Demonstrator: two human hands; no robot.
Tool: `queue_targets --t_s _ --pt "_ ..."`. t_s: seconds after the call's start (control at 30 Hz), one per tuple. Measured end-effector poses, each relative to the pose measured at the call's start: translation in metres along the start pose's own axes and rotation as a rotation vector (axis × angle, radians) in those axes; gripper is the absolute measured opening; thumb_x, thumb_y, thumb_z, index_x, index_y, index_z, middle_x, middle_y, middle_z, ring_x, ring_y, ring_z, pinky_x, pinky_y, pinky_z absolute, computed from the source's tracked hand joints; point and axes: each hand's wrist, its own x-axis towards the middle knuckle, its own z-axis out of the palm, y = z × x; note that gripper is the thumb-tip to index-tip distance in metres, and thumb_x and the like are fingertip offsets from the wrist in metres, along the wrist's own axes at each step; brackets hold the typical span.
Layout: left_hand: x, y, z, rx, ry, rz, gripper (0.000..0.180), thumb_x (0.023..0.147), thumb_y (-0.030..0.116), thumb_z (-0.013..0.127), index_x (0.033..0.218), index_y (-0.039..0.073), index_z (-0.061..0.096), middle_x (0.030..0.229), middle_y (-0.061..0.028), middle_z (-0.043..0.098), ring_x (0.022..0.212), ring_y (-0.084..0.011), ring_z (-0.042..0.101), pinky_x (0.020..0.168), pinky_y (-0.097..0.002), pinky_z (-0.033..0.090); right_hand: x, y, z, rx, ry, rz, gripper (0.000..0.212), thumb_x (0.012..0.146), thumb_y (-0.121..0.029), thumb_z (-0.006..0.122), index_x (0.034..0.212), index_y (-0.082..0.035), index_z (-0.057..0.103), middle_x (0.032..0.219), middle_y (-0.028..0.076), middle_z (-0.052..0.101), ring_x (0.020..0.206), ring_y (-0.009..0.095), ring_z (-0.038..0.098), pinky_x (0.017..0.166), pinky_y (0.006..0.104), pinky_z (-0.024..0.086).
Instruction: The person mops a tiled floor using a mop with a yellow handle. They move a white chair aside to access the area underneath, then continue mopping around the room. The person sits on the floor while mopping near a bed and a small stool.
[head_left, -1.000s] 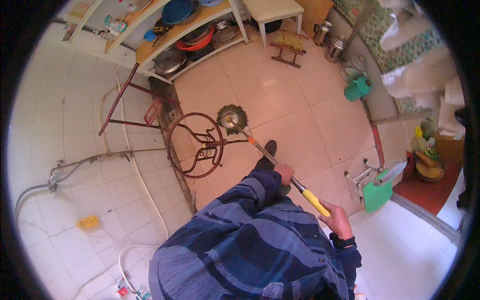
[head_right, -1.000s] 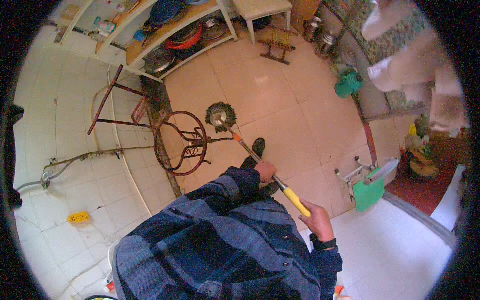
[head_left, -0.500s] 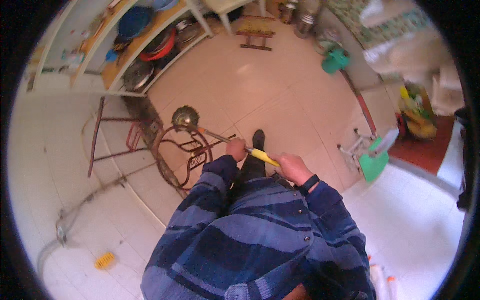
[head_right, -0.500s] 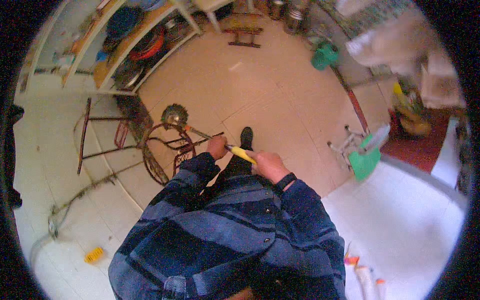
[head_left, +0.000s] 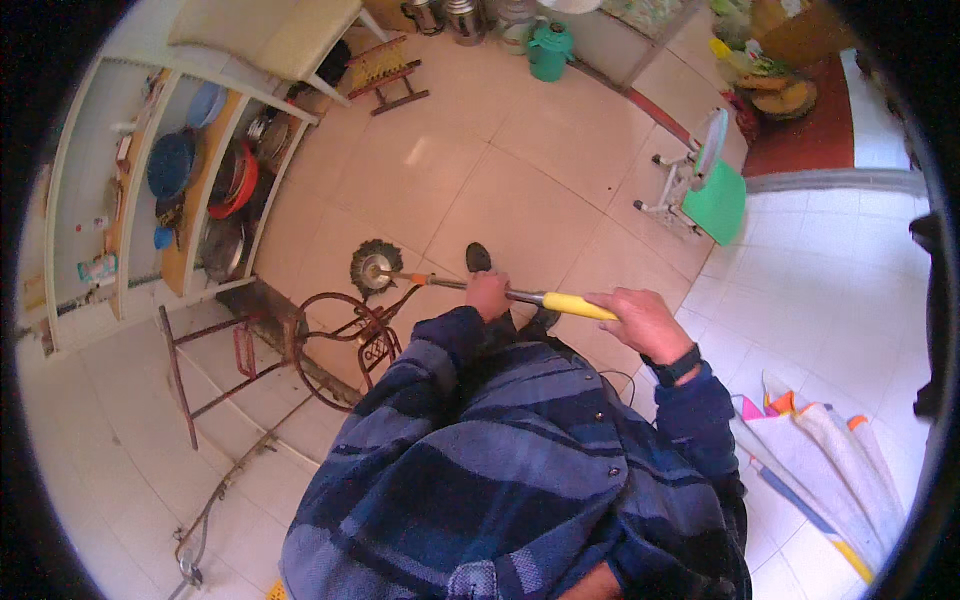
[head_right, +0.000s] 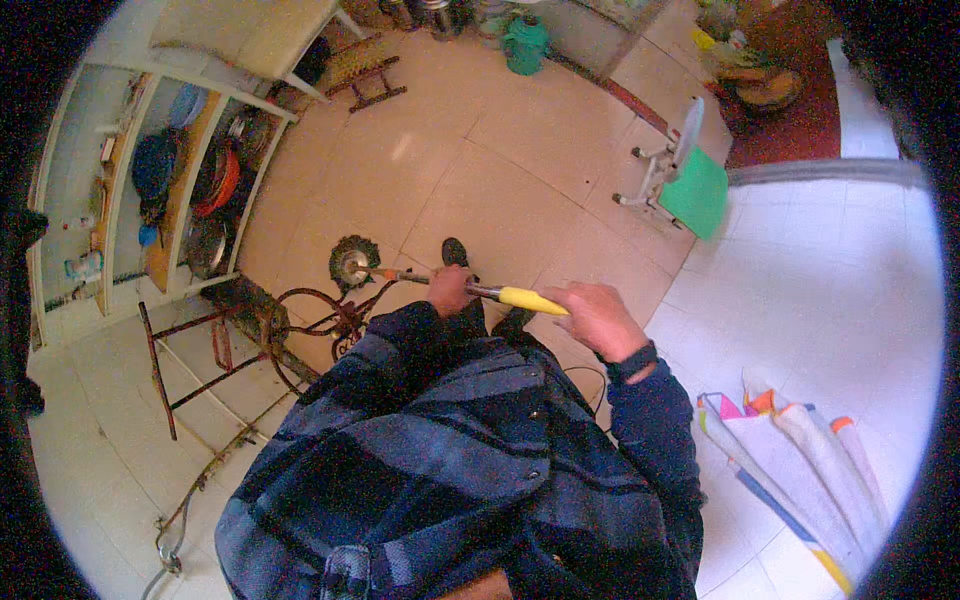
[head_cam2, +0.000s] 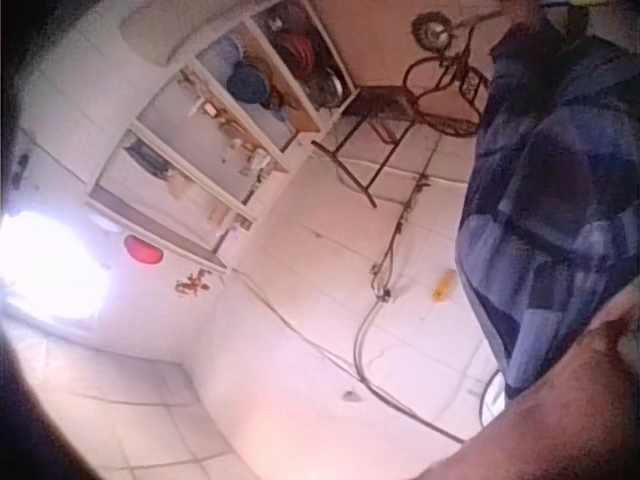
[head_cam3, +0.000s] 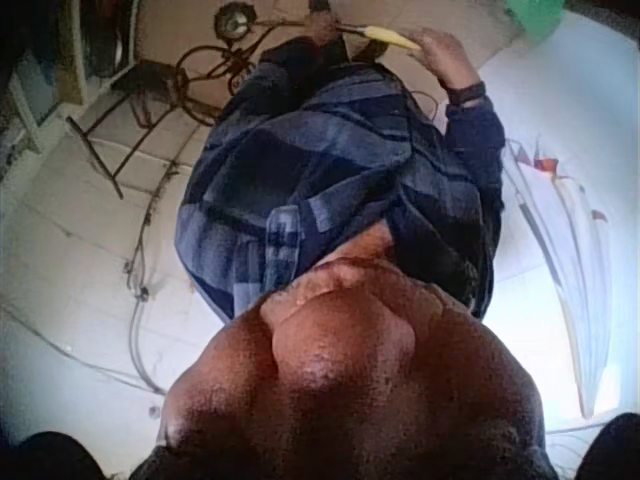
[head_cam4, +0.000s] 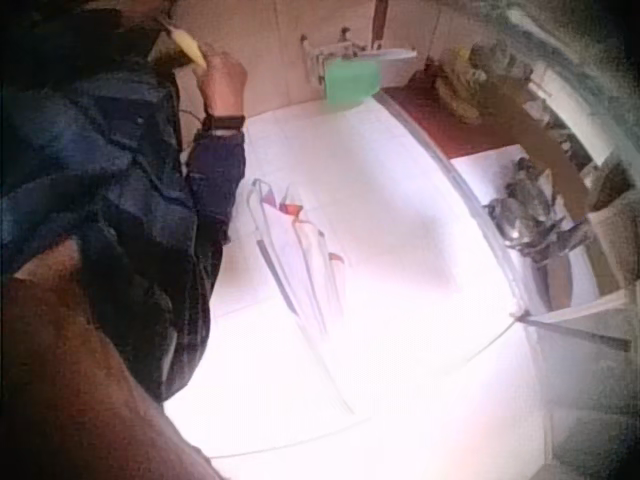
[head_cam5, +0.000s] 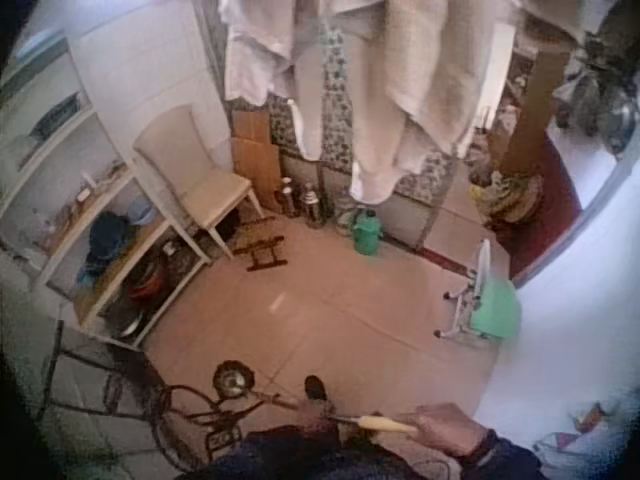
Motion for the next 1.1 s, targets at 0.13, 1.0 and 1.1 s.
queue_targets --t_s 0.13,1.0,1.1 --pt "0.024 0.074 0.021 0.028 -0.258 0.156 0.032 0.08 0.038 0.082 0.098 0.013 0.071 0.09 -0.0139 0.072 0.087 -0.0386 0.07 0.074 -0.0512 0.054 -0.092 0.018 -0.019 0.003 0.065 0.192 0.048 0.081 -0.017 0.08 0.127 -0.015 0.07 0.096 0.014 0.071 0.09 0.037 0.068 0.077 0.0448 0.054" --pt "0.125 0.097 0.017 0.319 -0.277 0.375 0.037 0.078 0.032 0.081 0.107 0.011 0.069 0.117 -0.0158 0.063 0.121 -0.0376 0.056 0.101 -0.0603 0.042 -0.112 -0.007 0.088 0.474 0.347 0.713 0.043 0.09 -0.021 0.073 0.131 -0.01 0.062 0.106 0.026 0.07 0.098 0.047 0.067 0.081 0.0495 0.054" --pt "0.131 0.082 -0.01 0.255 -0.163 0.298 0.05 0.078 0.038 0.083 0.116 0.011 0.066 0.126 -0.0166 0.059 0.128 -0.0411 0.051 0.107 -0.065 0.039 -0.064 0.01 0.086 0.438 0.232 0.672 0.047 0.092 -0.026 0.07 0.135 -0.01 0.058 0.103 0.027 0.069 0.095 0.048 0.066 0.079 0.0522 0.053"
